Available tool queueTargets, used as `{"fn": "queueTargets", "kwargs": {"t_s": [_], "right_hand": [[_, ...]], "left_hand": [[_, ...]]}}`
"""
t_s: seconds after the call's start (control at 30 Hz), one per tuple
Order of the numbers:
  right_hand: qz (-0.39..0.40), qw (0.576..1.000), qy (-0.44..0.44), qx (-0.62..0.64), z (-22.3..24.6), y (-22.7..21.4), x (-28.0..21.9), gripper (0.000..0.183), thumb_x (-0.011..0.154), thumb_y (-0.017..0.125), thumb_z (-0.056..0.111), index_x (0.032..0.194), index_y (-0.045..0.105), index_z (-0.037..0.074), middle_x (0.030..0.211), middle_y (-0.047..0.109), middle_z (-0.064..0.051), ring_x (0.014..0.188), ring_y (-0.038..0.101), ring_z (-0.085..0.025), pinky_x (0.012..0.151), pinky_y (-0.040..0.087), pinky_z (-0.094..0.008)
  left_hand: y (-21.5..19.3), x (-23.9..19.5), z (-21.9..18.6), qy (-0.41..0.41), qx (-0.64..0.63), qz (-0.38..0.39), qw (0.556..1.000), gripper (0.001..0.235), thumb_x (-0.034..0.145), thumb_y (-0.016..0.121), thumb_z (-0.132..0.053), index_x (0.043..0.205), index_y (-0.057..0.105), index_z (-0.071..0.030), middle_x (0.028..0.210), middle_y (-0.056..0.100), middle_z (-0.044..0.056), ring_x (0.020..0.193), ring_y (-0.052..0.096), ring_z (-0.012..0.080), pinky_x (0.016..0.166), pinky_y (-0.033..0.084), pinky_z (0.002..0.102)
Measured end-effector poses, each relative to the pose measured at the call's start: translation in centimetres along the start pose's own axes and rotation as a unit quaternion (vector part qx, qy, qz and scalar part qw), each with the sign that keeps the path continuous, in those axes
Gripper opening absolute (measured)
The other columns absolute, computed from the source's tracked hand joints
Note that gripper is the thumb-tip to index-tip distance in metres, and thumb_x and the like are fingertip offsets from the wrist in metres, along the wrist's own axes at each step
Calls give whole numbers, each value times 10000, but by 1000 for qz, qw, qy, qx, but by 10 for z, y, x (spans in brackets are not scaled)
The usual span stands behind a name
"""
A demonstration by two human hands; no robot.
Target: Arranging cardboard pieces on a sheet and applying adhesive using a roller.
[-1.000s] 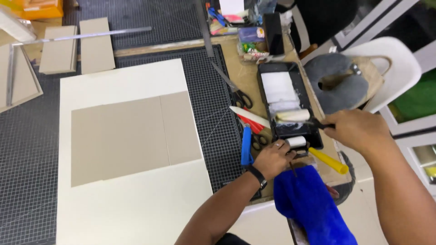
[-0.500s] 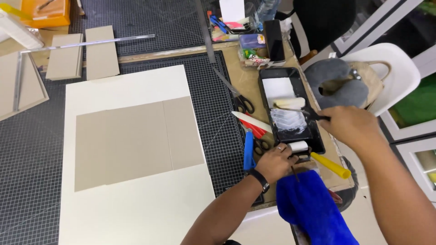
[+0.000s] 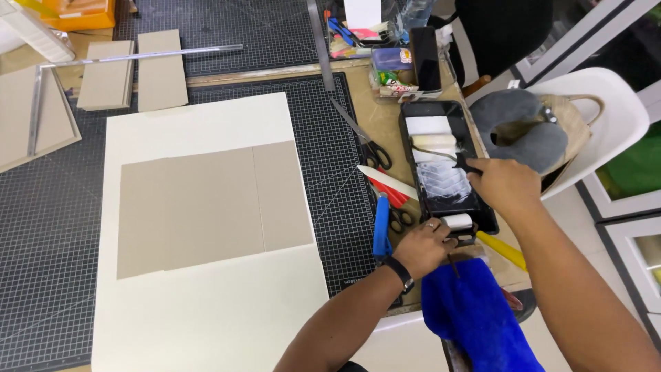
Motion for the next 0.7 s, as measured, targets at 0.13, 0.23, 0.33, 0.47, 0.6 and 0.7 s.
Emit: {"fn": "queueTargets", "kwargs": {"t_s": [0.13, 0.23, 0.33, 0.47, 0.6, 0.7], "right_hand": [[43, 998, 19, -30, -1, -54, -37, 408, 1050, 516, 486, 1447, 583, 420, 1189, 780, -15, 988, 758, -239, 661, 602, -335], [94, 994, 17, -60, -3, -85, -71, 319, 1052, 517, 449, 1333, 668, 458, 923, 805, 111, 826, 701, -142, 559, 464, -263], [176, 977, 18, -118, 6, -87, -75, 290, 1037, 523, 360, 1250, 716, 401, 1014, 797, 153, 853, 694, -68, 609, 488, -189], [98, 995, 8, -28, 5, -74, -62, 370, 1058, 509, 368, 1413, 615, 359, 1222, 759, 81, 1036, 726, -165, 677, 577, -288], [170, 974, 17, -152, -4, -87, -67, 378, 1017, 500, 462, 1375, 614, 493, 1340, 709, 204, 1249, 680, -132, 793, 623, -312], [133, 987, 2, -86, 5, -84, -55, 313, 1025, 530, 416, 1276, 715, 381, 1199, 778, 127, 1104, 714, -176, 744, 597, -333]], "left_hand": [[-4, 1, 11, 8, -6, 19, 1000, 466, 950, 635, -103, 1414, 602, -93, 1188, 659, 146, 1131, 600, 354, 794, 585, 461], [0, 2, 12, 29, 13, 14, 999, 281, 924, 645, -82, 1197, 708, -63, 1134, 675, 103, 1100, 584, 305, 892, 568, 424], [0, 8, 12, 29, 6, 22, 999, 218, 894, 648, -70, 1097, 724, -44, 1051, 683, 99, 1072, 592, 308, 885, 563, 429], [-1, 11, 6, 42, -3, 13, 999, 149, 869, 647, -72, 981, 740, -43, 958, 687, 91, 980, 588, 318, 833, 541, 414], [7, 17, 11, 36, 5, -12, 999, 133, 895, 602, -82, 933, 728, -61, 922, 660, 76, 966, 585, 326, 749, 549, 418], [4, 16, 5, 23, -3, -7, 1000, 88, 874, 621, -88, 852, 703, -68, 888, 659, 87, 951, 590, 329, 680, 539, 426]]}}
Point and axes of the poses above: each hand's wrist, its own x-axis towards the middle knuckle, its own y-axis out of the palm, z = x × y, the point moved 1 cm from there along x, towards the middle knuckle
